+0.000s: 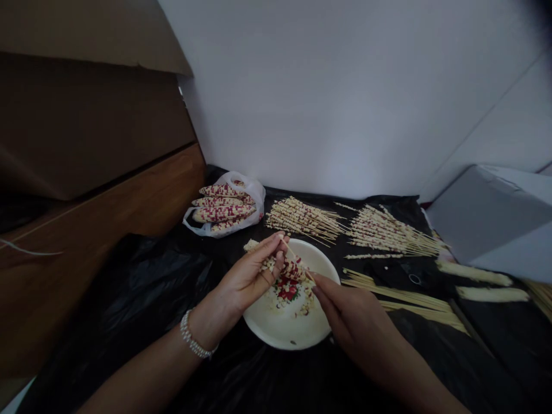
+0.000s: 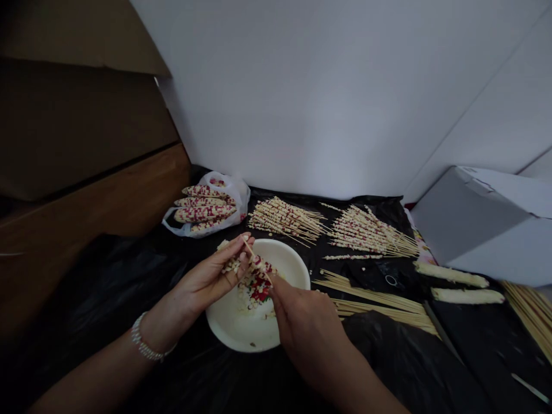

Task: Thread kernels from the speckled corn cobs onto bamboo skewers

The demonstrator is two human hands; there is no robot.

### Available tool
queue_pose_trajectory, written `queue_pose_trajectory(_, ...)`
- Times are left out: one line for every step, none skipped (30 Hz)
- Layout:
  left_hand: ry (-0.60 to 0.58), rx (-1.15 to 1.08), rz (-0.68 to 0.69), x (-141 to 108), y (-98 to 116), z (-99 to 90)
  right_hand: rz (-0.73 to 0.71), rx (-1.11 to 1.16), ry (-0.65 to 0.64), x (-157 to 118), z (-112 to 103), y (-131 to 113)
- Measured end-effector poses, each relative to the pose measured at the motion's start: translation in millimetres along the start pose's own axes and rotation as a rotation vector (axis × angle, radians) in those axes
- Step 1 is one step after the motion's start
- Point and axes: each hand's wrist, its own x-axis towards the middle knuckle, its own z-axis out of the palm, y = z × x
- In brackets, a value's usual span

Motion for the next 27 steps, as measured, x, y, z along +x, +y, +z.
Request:
queue_pose_trajectory(-0.001, -0.002, 0.002, 0.1, 0.0, 0.2, 0.006, 0.0, -0.003, 0.0, 0.4, -0.8)
queue_pose_trajectory(-0.005, -0.007, 0.003, 0.3, 0.2, 0.3, 0.007, -0.008, -0.003, 0.0, 0.6, -1.4)
queue_pose_trajectory(-0.009, -0.011, 0.003, 0.6, 0.4, 0.1, 0.002, -0.021, -0.002, 0.1, 0.7, -1.8)
queue_pose_trajectory(-0.012, -0.014, 0.003, 0.8, 0.7, -0.2, -0.006, -0.035, 0.001, 0.1, 0.7, -2.0)
queue_pose_trajectory(-0.012, -0.013, 0.002, 1.0, 1.1, -0.5, -0.015, -0.044, 0.006, 0.2, 0.7, -2.0)
queue_pose_trajectory(-0.01, -0.01, 0.002, 1.2, 1.5, -0.8, -0.023, -0.045, 0.011, 0.4, 0.6, -1.8)
queue_pose_trajectory(-0.008, -0.006, 0.003, 1.3, 1.8, -1.1, -0.026, -0.037, 0.014, 0.5, 0.6, -1.7)
queue_pose_trajectory(-0.007, -0.003, 0.005, 1.5, 2.1, -1.3, -0.023, -0.023, 0.01, 0.6, 0.6, -1.5)
queue_pose_trajectory(-0.007, -0.001, 0.007, 1.6, 2.3, -1.4, -0.014, -0.004, 0.002, 0.8, 0.8, -1.4)
queue_pose_trajectory(-0.008, 0.001, 0.008, 1.7, 2.3, -1.4, -0.001, 0.017, -0.006, 0.9, 1.0, -1.2)
queue_pose_trajectory(-0.009, 0.001, 0.008, 1.7, 2.3, -1.4, 0.012, 0.037, -0.014, 1.0, 1.4, -1.0)
queue_pose_trajectory(-0.012, 0.002, 0.008, 1.6, 2.2, -1.3, 0.025, 0.053, -0.02, 1.1, 1.9, -0.7)
queue_pose_trajectory(-0.016, 0.003, 0.008, 1.4, 2.1, -1.1, 0.034, 0.065, -0.025, 1.1, 2.4, -0.4)
queue_pose_trajectory(-0.021, 0.006, 0.01, 1.1, 2.1, -0.9, 0.04, 0.071, -0.027, 1.1, 2.9, 0.0)
queue_pose_trajectory(-0.024, 0.009, 0.014, 0.8, 2.1, -0.6, 0.043, 0.069, -0.028, 1.0, 3.3, 0.4)
queue_pose_trajectory(-0.026, 0.011, 0.018, 0.3, 2.1, -0.3, 0.044, 0.062, -0.029, 0.9, 3.6, 0.7)
queue_pose_trajectory(-0.025, 0.015, 0.024, 0.0, 2.1, 0.0, 0.043, 0.053, -0.029, 0.8, 3.8, 0.9)
queue_pose_trajectory(-0.022, 0.021, 0.03, -0.4, 2.1, 0.4, 0.041, 0.044, -0.028, 0.7, 3.9, 1.0)
queue_pose_trajectory(-0.017, 0.025, 0.035, -0.6, 2.1, 0.7, 0.038, 0.037, -0.026, 0.6, 3.9, 1.0)
queue_pose_trajectory(-0.01, 0.029, 0.041, -0.6, 2.0, 1.0, 0.039, 0.035, -0.022, 0.5, 3.9, 0.8)
queue_pose_trajectory(-0.004, 0.035, 0.046, -0.5, 1.9, 1.2, 0.043, 0.038, -0.02, 0.5, 3.9, 0.6)
queue_pose_trajectory(0.001, 0.038, 0.051, -0.3, 1.7, 1.3, 0.049, 0.047, -0.018, 0.5, 3.8, 0.4)
queue_pose_trajectory(0.005, 0.04, 0.055, 0.1, 1.4, 1.4, 0.056, 0.057, -0.019, 0.5, 3.8, 0.2)
queue_pose_trajectory(0.007, 0.041, 0.06, 0.5, 1.2, 1.3, 0.063, 0.069, -0.024, 0.7, 3.7, 0.0)
queue_pose_trajectory(0.009, 0.043, 0.066, 1.0, 0.9, 1.2, 0.069, 0.08, -0.033, 0.8, 3.6, -0.1)
queue_pose_trajectory(0.007, 0.046, 0.072, 1.5, 0.6, 0.9, 0.073, 0.09, -0.045, 1.1, 3.5, -0.1)
queue_pose_trajectory(0.005, 0.05, 0.077, 2.1, 0.4, 0.4, 0.076, 0.095, -0.054, 1.3, 3.3, 0.0)
